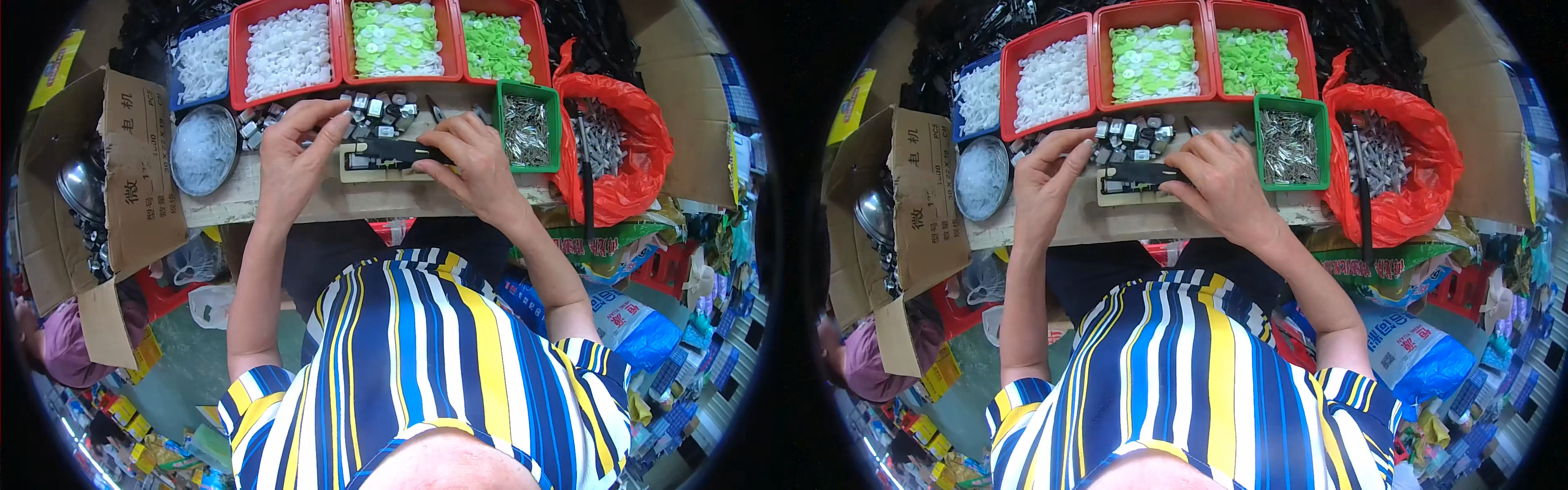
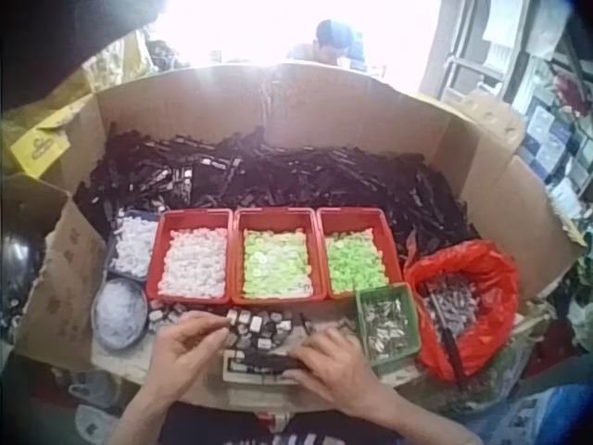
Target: Assembling small plastic and metal parts into a housing on a workshop bench using a jig and pliers.
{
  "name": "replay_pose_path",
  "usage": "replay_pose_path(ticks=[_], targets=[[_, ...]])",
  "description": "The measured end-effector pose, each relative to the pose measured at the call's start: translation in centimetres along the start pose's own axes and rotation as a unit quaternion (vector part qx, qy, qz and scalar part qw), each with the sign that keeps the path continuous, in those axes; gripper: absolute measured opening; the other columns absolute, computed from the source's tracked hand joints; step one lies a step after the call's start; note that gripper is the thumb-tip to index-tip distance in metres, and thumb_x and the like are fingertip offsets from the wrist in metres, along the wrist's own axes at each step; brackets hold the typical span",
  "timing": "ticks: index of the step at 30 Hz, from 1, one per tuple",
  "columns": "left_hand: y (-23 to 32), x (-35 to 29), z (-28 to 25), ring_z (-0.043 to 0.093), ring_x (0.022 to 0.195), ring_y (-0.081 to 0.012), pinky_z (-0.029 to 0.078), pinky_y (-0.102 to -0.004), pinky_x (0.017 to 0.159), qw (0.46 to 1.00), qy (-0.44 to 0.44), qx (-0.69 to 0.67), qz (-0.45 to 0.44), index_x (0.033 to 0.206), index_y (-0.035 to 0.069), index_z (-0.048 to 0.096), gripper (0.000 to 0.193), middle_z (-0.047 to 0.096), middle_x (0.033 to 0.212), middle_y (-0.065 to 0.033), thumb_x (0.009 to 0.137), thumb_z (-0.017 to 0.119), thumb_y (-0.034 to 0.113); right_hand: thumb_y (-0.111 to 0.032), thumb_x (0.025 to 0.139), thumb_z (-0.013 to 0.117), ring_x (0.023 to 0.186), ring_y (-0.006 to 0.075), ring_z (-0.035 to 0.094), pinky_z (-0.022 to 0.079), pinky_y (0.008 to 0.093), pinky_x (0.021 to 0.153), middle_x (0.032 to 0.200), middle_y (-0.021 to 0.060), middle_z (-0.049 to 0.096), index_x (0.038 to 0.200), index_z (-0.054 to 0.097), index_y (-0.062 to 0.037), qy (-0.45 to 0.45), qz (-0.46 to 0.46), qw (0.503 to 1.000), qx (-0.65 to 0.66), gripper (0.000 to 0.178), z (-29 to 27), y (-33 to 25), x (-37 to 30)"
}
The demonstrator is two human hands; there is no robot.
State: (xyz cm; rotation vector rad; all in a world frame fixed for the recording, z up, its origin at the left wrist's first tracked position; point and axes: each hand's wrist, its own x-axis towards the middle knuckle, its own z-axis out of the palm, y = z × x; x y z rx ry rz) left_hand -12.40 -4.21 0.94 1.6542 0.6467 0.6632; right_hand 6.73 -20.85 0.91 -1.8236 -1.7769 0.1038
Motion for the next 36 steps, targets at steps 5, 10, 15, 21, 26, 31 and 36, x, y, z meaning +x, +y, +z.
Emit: replay_pose_path(ticks=[5, 10, 15, 21, 26, 31, 36], targets=[[-0.2, -0.6, -0.7, 0.057, 0.091, -0.0054, 0.045, -0.0207, 0.078, 0.997, -0.002, 0.076, -0.019, 0.114, -0.001, 0.072, 0.022, 0.065, 0.104, -0.0013, 0.095, 0.069, 0.010, -0.025, 0.083, 0.076, 0.098, 0.0271, 0.058, 0.044, 0.0400, 0.082, 0.099, 0.0080, 0.061, 0.104, 0.068, -0.0059, -0.039, 0.003, 0.999, 0.010, 0.030, 0.8, -0.4, 0.1], [-0.1, -1.1, -0.2, 0.055, 0.085, -0.0039, 0.043, -0.0190, 0.071, 0.996, 0.005, 0.089, -0.015, 0.113, 0.000, 0.073, 0.021, 0.065, 0.102, -0.0006, 0.095, 0.069, 0.010, -0.025, 0.085, 0.073, 0.103, 0.0233, 0.055, 0.041, 0.0400, 0.083, 0.101, 0.0055, 0.059, 0.106, 0.067, -0.0080, -0.054, -0.002, 0.998, 0.010, 0.028, 1.3, 0.0, 0.2], [-0.2, -1.4, 0.1, 0.062, 0.086, -0.0105, 0.046, -0.0257, 0.074, 0.996, 0.025, 0.085, -0.024, 0.108, 0.002, 0.074, 0.023, 0.071, 0.097, -0.0051, 0.091, 0.073, 0.018, -0.025, 0.086, 0.073, 0.101, 0.0260, 0.056, 0.043, 0.0402, 0.084, 0.101, 0.0073, 0.060, 0.107, 0.066, -0.0059, -0.076, -0.003, 0.997, 0.000, 0.029, 1.3, -0.2, 0.4], [0.1, -2.1, 1.2, 0.066, 0.095, -0.0278, 0.050, -0.0360, 0.084, 0.974, 0.006, 0.217, 0.063, 0.106, -0.001, 0.072, 0.021, 0.069, 0.100, -0.0143, 0.089, 0.071, 0.011, -0.024, 0.083, 0.075, 0.105, 0.0250, 0.055, 0.041, 0.0418, 0.085, 0.103, 0.0063, 0.059, 0.108, 0.067, -0.0073, -0.087, 0.028, 0.996, 0.004, 0.031, 1.0, -0.2, 0.0], [-0.3, -3.9, 2.5, 0.057, 0.121, -0.0351, 0.045, -0.0443, 0.101, 0.895, -0.040, 0.396, 0.200, 0.120, -0.001, 0.066, 0.034, 0.061, 0.125, -0.0171, 0.089, 0.070, 0.012, -0.019, 0.083, 0.075, 0.094, 0.0294, 0.062, 0.049, 0.0403, 0.079, 0.098, 0.0119, 0.065, 0.105, 0.068, -0.0028, 0.043, 0.032, 0.998, 0.023, 0.028, -3.1, 0.9, -0.5], [-1.2, -5.2, 4.1, 0.046, 0.137, -0.0365, 0.040, -0.0477, 0.109, 0.866, -0.100, 0.434, 0.228, 0.132, -0.001, 0.058, 0.046, 0.054, 0.140, -0.0186, 0.089, 0.070, 0.011, -0.016, 0.089, 0.070, 0.081, 0.0316, 0.067, 0.053, 0.0401, 0.072, 0.091, 0.0175, 0.066, 0.101, 0.067, 0.0016, 0.172, 0.237, 0.945, -0.145, 0.021, -9.1, 8.4, -5.6], [-2.6, -4.8, 4.2, 0.052, 0.130, -0.0371, 0.045, -0.0465, 0.105, 0.843, -0.120, 0.440, 0.285, 0.127, -0.005, 0.060, 0.041, 0.056, 0.136, -0.0211, 0.087, 0.066, 0.002, -0.024, 0.091, 0.068, 0.080, 0.0397, 0.066, 0.051, 0.0495, 0.071, 0.085, 0.0212, 0.067, 0.101, 0.064, -0.0007, 0.066, 0.336, 0.899, -0.274, 0.025, -10.3, 14.5, -10.9]])
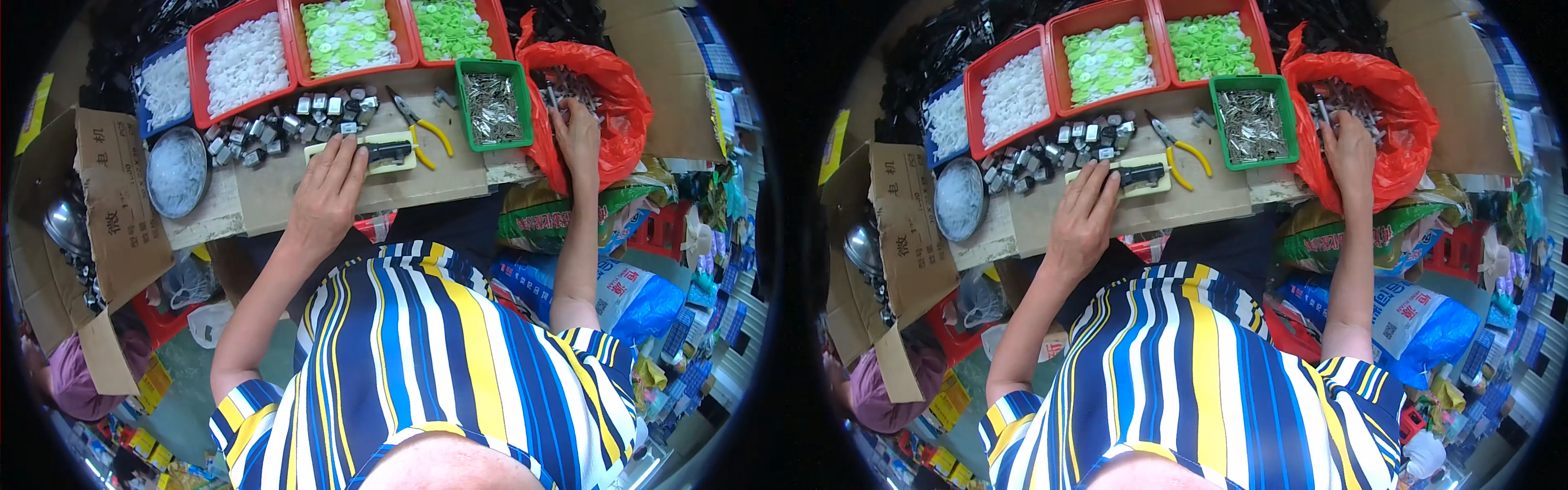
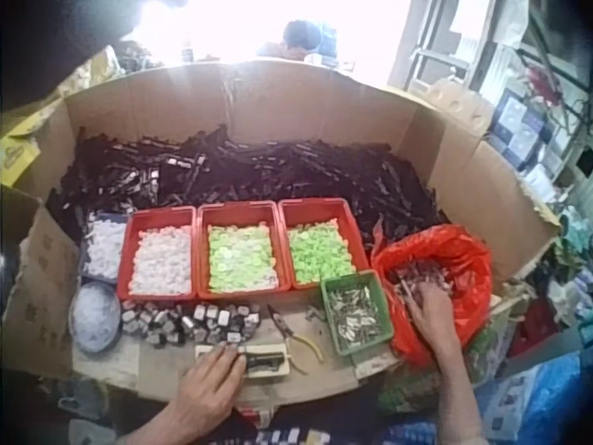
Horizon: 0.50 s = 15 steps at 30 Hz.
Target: Assembling small plastic and metal parts into a housing on a workshop bench using a jig and pliers.
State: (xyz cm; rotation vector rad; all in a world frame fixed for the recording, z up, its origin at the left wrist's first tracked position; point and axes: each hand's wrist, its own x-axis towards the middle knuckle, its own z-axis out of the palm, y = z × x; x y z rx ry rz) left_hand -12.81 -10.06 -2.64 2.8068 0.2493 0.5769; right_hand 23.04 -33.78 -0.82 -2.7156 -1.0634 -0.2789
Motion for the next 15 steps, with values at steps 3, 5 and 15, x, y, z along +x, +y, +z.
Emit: replay_pose_path(ticks=[3, 5, 15], targets=[[0.2, 0.4, 0.2, 0.054, 0.127, -0.0358, 0.046, -0.0455, 0.104, 1.000, 0.012, 0.019, 0.017, 0.122, -0.006, 0.063, 0.039, 0.058, 0.131, -0.0201, 0.084, 0.066, -0.002, -0.025, 0.093, 0.064, 0.083, 0.0437, 0.065, 0.049, 0.0534, 0.074, 0.083, 0.0244, 0.067, 0.097, 0.061, 0.0011, -0.034, 0.003, 0.999, 0.011, 0.027, 0.3, -0.1, 0.5], [0.4, 0.7, 0.2, 0.057, 0.123, -0.0347, 0.049, -0.0435, 0.100, 0.998, 0.025, 0.045, 0.039, 0.119, -0.007, 0.064, 0.036, 0.061, 0.125, -0.0188, 0.083, 0.066, -0.001, -0.022, 0.094, 0.061, 0.083, 0.0453, 0.064, 0.048, 0.0547, 0.075, 0.085, 0.0260, 0.066, 0.096, 0.058, 0.0023, -0.021, -0.024, 0.999, -0.027, 0.025, 0.7, 0.4, 0.8], [-0.3, 1.2, 0.6, 0.063, 0.107, -0.0347, 0.055, -0.0382, 0.090, 0.991, 0.053, 0.075, 0.097, 0.109, -0.014, 0.065, 0.036, 0.061, 0.110, -0.0212, 0.077, 0.063, 0.002, -0.022, 0.104, 0.051, 0.073, 0.0404, 0.066, 0.047, 0.0443, 0.060, 0.084, 0.0251, 0.065, 0.114, 0.058, 0.0001, -0.027, -0.023, 0.972, 0.232, 0.025, -5.6, -8.8, -3.2]])
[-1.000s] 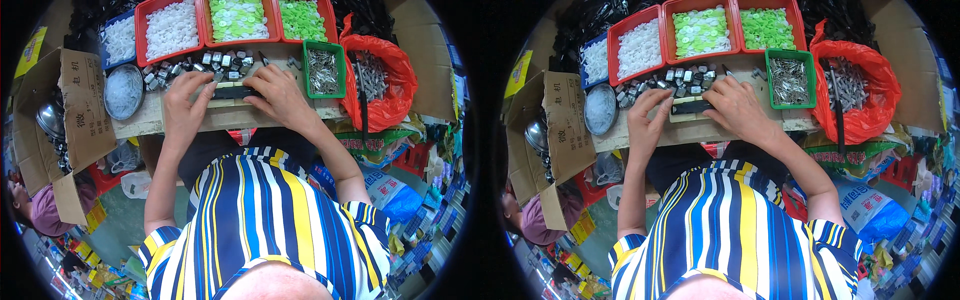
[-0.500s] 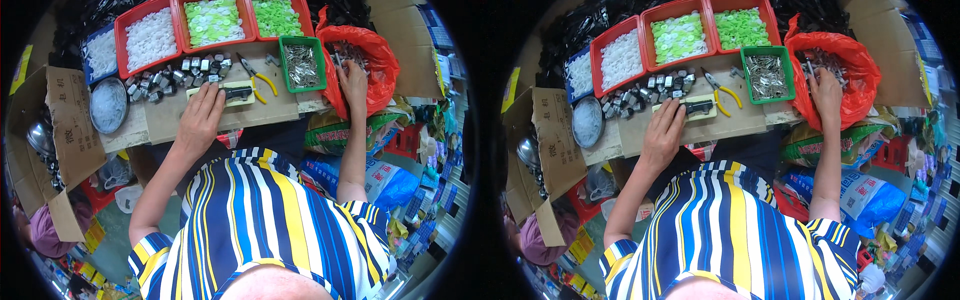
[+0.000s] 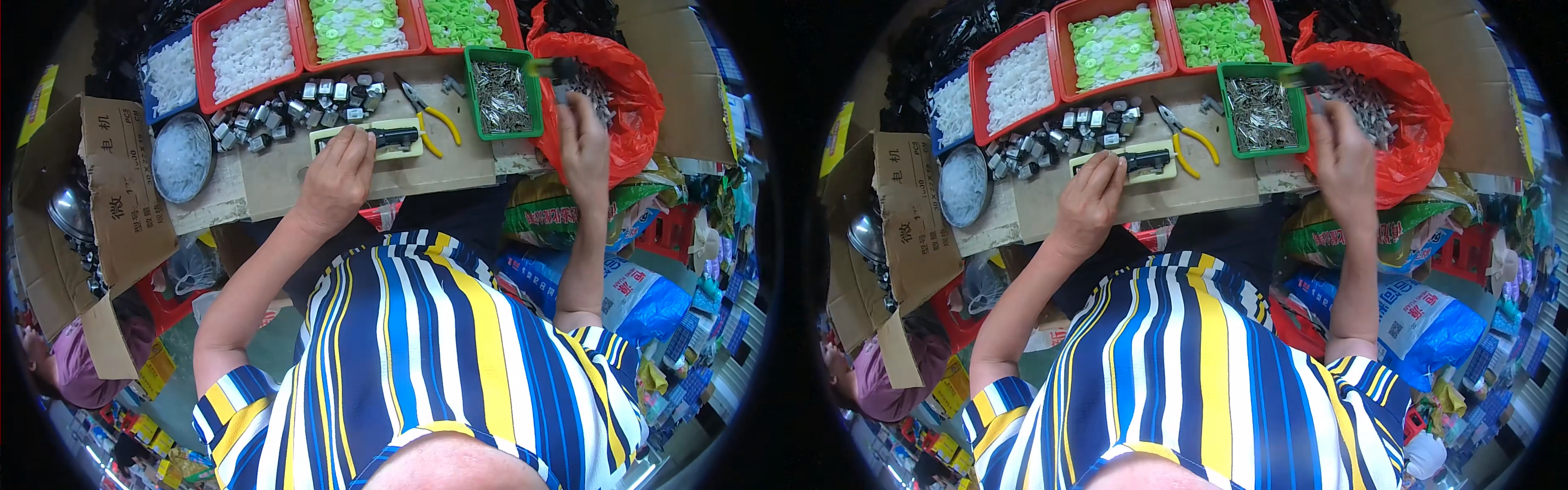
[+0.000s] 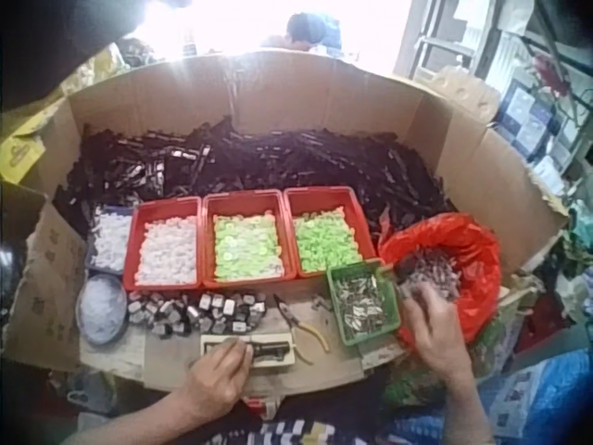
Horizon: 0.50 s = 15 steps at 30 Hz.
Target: Assembling small plastic and metal parts into a housing on a workshop bench using a jig and pliers.
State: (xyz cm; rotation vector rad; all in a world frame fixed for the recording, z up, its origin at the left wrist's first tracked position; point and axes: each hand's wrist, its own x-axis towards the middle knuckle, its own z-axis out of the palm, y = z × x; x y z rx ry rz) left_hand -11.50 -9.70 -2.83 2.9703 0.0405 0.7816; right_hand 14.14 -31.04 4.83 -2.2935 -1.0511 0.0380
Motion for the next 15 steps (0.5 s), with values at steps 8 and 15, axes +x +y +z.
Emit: replay_pose_path(ticks=[8, 15], targets=[[0.2, 0.1, 0.2, 0.064, 0.109, -0.0331, 0.056, -0.0368, 0.087, 1.000, -0.009, 0.016, 0.000, 0.113, -0.011, 0.065, 0.041, 0.063, 0.113, -0.0199, 0.075, 0.063, 0.003, -0.010, 0.098, 0.057, 0.085, 0.0445, 0.065, 0.051, 0.0509, 0.070, 0.094, 0.0268, 0.066, 0.124, 0.053, 0.0006, -0.212, -0.145, 0.966, 0.042, 0.029, 6.0, -7.4, -2.8], [0.1, -0.3, 0.1, 0.065, 0.109, -0.0321, 0.056, -0.0356, 0.086, 1.000, 0.002, 0.003, -0.012, 0.112, -0.011, 0.066, 0.040, 0.063, 0.113, -0.0193, 0.075, 0.064, 0.003, -0.006, 0.092, 0.064, 0.078, 0.0341, 0.067, 0.051, 0.0425, 0.065, 0.095, 0.0177, 0.067, 0.134, 0.052, -0.0021, -0.025, -0.255, 0.965, 0.050, 0.044, 3.2, -10.4, -3.1]])
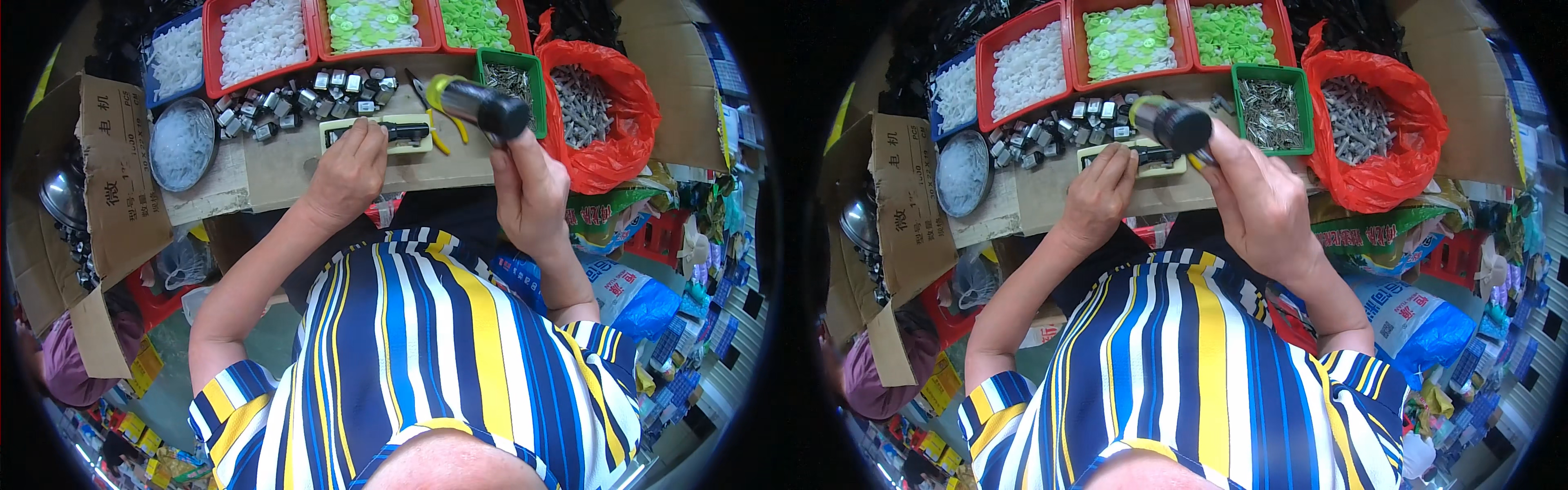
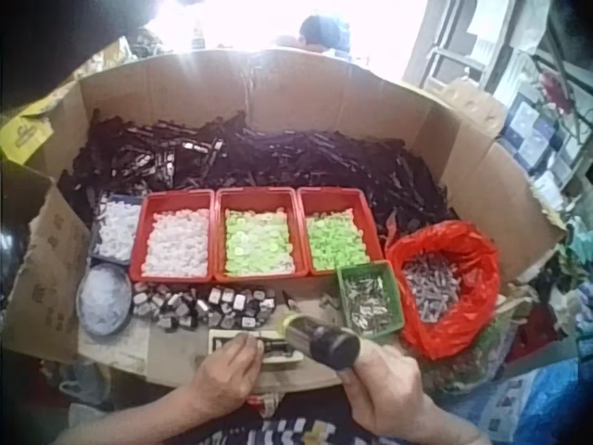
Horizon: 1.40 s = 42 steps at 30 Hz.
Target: Assembling small plastic and metal parts into a housing on a workshop bench using a jig and pliers.
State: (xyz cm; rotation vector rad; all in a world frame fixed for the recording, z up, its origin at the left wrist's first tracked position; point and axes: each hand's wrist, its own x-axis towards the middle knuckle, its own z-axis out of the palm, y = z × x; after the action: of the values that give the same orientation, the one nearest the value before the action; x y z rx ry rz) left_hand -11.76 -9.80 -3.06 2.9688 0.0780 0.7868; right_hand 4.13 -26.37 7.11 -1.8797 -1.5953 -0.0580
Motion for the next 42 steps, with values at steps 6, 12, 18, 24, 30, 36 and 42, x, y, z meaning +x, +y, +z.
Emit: replay_pose_path(ticks=[6, 12, 18, 24, 30, 36, 42], targets=[[-0.2, 0.3, 0.5, 0.064, 0.109, -0.0317, 0.056, -0.0355, 0.086, 1.000, -0.002, 0.011, -0.005, 0.112, -0.010, 0.066, 0.038, 0.063, 0.113, -0.0188, 0.076, 0.063, 0.003, -0.011, 0.094, 0.062, 0.074, 0.0372, 0.065, 0.051, 0.0456, 0.063, 0.085, 0.0159, 0.065, 0.126, 0.054, -0.0035, -0.167, 0.070, 0.982, -0.044, 0.034, 2.3, 1.7, -1.1], [0.4, 0.3, 0.1, 0.064, 0.110, -0.0312, 0.057, -0.0346, 0.086, 1.000, -0.004, 0.008, -0.018, 0.113, -0.009, 0.066, 0.038, 0.064, 0.112, -0.0179, 0.076, 0.063, 0.002, -0.018, 0.098, 0.057, 0.073, 0.0354, 0.068, 0.052, 0.0444, 0.059, 0.087, 0.0177, 0.069, 0.127, 0.053, -0.0035, -0.174, 0.068, 0.980, -0.063, 0.033, 3.1, 1.7, -1.0], [1.3, 0.2, -0.2, 0.060, 0.115, -0.0350, 0.053, -0.0390, 0.095, 0.997, -0.005, -0.040, -0.063, 0.115, -0.010, 0.064, 0.040, 0.060, 0.117, -0.0206, 0.076, 0.062, -0.002, -0.019, 0.100, 0.055, 0.075, 0.0411, 0.066, 0.052, 0.0490, 0.062, 0.086, 0.0216, 0.067, 0.130, 0.052, -0.0062, -0.223, 0.126, 0.962, -0.090, 0.033, 3.3, 2.3, -0.3], [3.6, -1.3, -0.1, 0.057, 0.118, -0.0366, 0.051, -0.0398, 0.099, 0.995, 0.011, -0.055, -0.079, 0.116, -0.014, 0.061, 0.042, 0.058, 0.122, -0.0240, 0.077, 0.061, 0.001, -0.015, 0.095, 0.060, 0.066, 0.0359, 0.068, 0.053, 0.0450, 0.057, 0.081, 0.0175, 0.068, 0.123, 0.057, -0.0042, -0.093, -0.019, 0.994, -0.046, 0.030, 2.2, -0.2, 2.9], [3.5, -1.7, 1.2, 0.059, 0.115, -0.0364, 0.054, -0.0381, 0.092, 0.995, 0.045, -0.058, -0.069, 0.118, -0.014, 0.060, 0.044, 0.058, 0.121, -0.0236, 0.076, 0.061, 0.001, -0.012, 0.087, 0.063, 0.070, 0.0346, 0.069, 0.053, 0.0434, 0.060, 0.077, 0.0168, 0.069, 0.117, 0.056, -0.0042, -0.232, -0.026, 0.970, -0.066, 0.031, 6.7, 1.4, 2.6], [3.8, -1.6, 1.0, 0.061, 0.113, -0.0363, 0.055, -0.0380, 0.090, 0.994, 0.050, -0.059, -0.071, 0.109, -0.012, 0.065, 0.036, 0.060, 0.116, -0.0224, 0.077, 0.063, 0.002, -0.017, 0.095, 0.062, 0.073, 0.0373, 0.068, 0.053, 0.0455, 0.061, 0.080, 0.0196, 0.068, 0.126, 0.055, -0.0056, -0.183, -0.023, 0.983, -0.015, 0.034, 6.7, 1.0, 3.0], [2.1, -1.8, 0.0, 0.063, 0.109, -0.0351, 0.054, -0.0401, 0.093, 0.985, 0.084, -0.086, -0.120, 0.109, -0.009, 0.066, 0.032, 0.066, 0.110, -0.0205, 0.079, 0.065, 0.000, -0.017, 0.095, 0.064, 0.070, 0.0358, 0.069, 0.055, 0.0426, 0.059, 0.083, 0.0160, 0.070, 0.120, 0.060, -0.0047, -0.018, -0.033, 0.998, 0.046, 0.028, 4.1, 0.7, 3.5]])
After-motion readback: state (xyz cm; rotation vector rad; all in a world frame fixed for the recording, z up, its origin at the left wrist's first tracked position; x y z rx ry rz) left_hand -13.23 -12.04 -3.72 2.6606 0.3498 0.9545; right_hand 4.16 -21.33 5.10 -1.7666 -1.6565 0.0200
